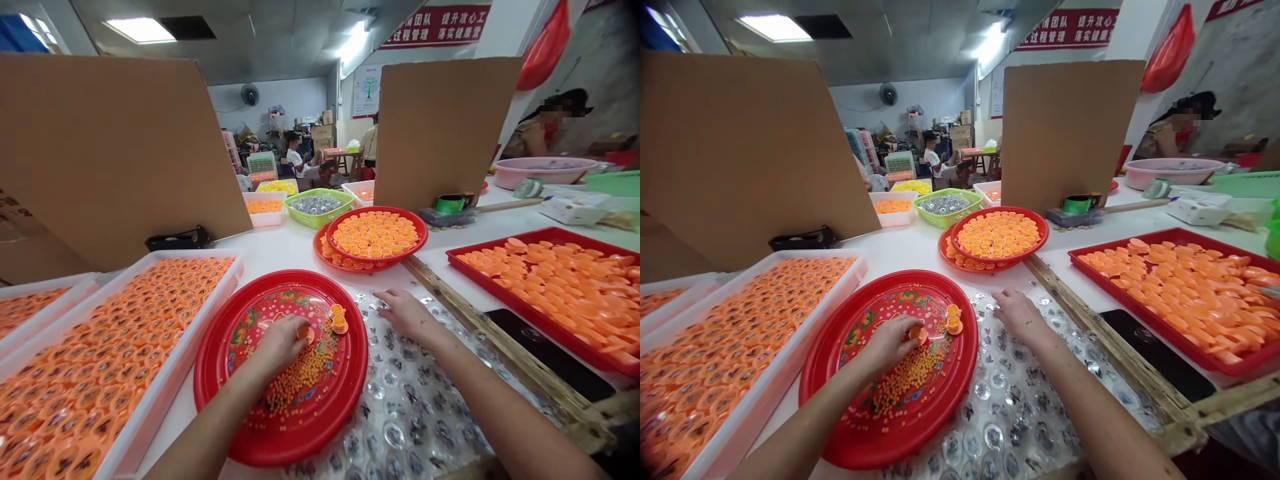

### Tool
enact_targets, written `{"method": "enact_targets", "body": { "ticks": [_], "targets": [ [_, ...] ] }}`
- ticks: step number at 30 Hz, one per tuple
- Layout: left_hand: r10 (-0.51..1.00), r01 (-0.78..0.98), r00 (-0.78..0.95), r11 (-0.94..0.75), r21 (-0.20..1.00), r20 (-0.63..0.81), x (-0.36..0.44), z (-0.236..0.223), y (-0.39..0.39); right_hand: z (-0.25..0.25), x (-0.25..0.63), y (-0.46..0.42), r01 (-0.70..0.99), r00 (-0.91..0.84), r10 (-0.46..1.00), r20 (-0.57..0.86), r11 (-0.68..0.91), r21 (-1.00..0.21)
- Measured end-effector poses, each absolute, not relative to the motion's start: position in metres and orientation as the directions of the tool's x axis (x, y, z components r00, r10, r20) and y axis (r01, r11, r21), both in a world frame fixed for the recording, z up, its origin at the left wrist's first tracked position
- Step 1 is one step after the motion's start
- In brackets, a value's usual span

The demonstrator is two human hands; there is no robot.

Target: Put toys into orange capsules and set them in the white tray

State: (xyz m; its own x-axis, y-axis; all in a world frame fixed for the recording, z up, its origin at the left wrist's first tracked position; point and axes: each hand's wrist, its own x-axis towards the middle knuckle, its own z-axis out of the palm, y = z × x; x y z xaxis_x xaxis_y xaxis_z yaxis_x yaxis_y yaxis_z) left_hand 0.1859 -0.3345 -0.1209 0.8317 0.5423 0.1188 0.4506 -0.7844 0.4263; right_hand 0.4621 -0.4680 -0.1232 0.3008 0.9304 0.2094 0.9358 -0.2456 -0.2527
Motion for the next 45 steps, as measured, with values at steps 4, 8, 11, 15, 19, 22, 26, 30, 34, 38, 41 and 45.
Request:
{"method": "enact_targets", "body": {
  "ticks": [4,8,11,15,19,22,26,30,34,38,41,45],
  "targets": [
    [0.714,0.496,0.694,-0.568,0.657,0.094,0.150,-0.115,-0.358,-0.137,0.459,-0.460,0.952,0.277,0.956,0.099,-0.258,-0.166],
    [0.811,0.462,0.585,-0.328,0.824,-0.005,0.130,-0.112,-0.371,-0.140,0.455,-0.472,0.956,0.269,0.962,0.046,-0.261,-0.132],
    [0.806,0.380,0.592,-0.286,0.880,0.006,0.123,-0.114,-0.369,-0.137,0.452,-0.480,0.958,0.254,0.967,0.011,-0.250,-0.143],
    [0.788,0.315,0.613,-0.169,0.934,-0.064,0.119,-0.121,-0.364,-0.134,0.447,-0.486,0.957,0.228,0.973,-0.013,-0.227,-0.179],
    [0.762,0.249,0.639,-0.073,0.966,-0.107,0.118,-0.124,-0.362,-0.136,0.445,-0.490,0.958,0.210,0.978,0.004,-0.205,-0.203],
    [0.733,0.169,0.662,0.058,0.984,-0.157,0.120,-0.124,-0.363,-0.138,0.443,-0.494,0.953,0.244,0.969,0.026,-0.235,-0.194],
    [0.716,0.009,0.662,0.291,0.957,-0.224,0.123,-0.123,-0.366,-0.137,0.433,-0.499,0.950,0.290,0.956,0.038,-0.283,-0.134],
    [0.782,-0.040,0.581,0.303,0.952,-0.224,0.122,-0.121,-0.368,-0.130,0.416,-0.498,0.960,0.273,0.962,-0.013,-0.273,-0.062],
    [0.748,0.063,0.594,0.326,0.943,-0.298,0.120,-0.120,-0.367,-0.122,0.404,-0.497,0.956,0.293,0.955,-0.053,-0.294,-0.004],
    [0.727,-0.040,0.591,0.459,0.887,-0.350,0.122,-0.119,-0.368,-0.118,0.399,-0.495,0.946,0.325,0.941,-0.090,-0.323,0.034],
    [0.721,-0.117,0.581,0.534,0.838,-0.378,0.123,-0.118,-0.368,-0.119,0.400,-0.491,0.935,0.354,0.930,-0.100,-0.353,0.029],
    [0.700,-0.103,0.593,0.556,0.824,-0.398,0.121,-0.117,-0.367,-0.119,0.406,-0.488,0.921,0.384,0.918,-0.094,-0.388,-0.027]
  ]
}}
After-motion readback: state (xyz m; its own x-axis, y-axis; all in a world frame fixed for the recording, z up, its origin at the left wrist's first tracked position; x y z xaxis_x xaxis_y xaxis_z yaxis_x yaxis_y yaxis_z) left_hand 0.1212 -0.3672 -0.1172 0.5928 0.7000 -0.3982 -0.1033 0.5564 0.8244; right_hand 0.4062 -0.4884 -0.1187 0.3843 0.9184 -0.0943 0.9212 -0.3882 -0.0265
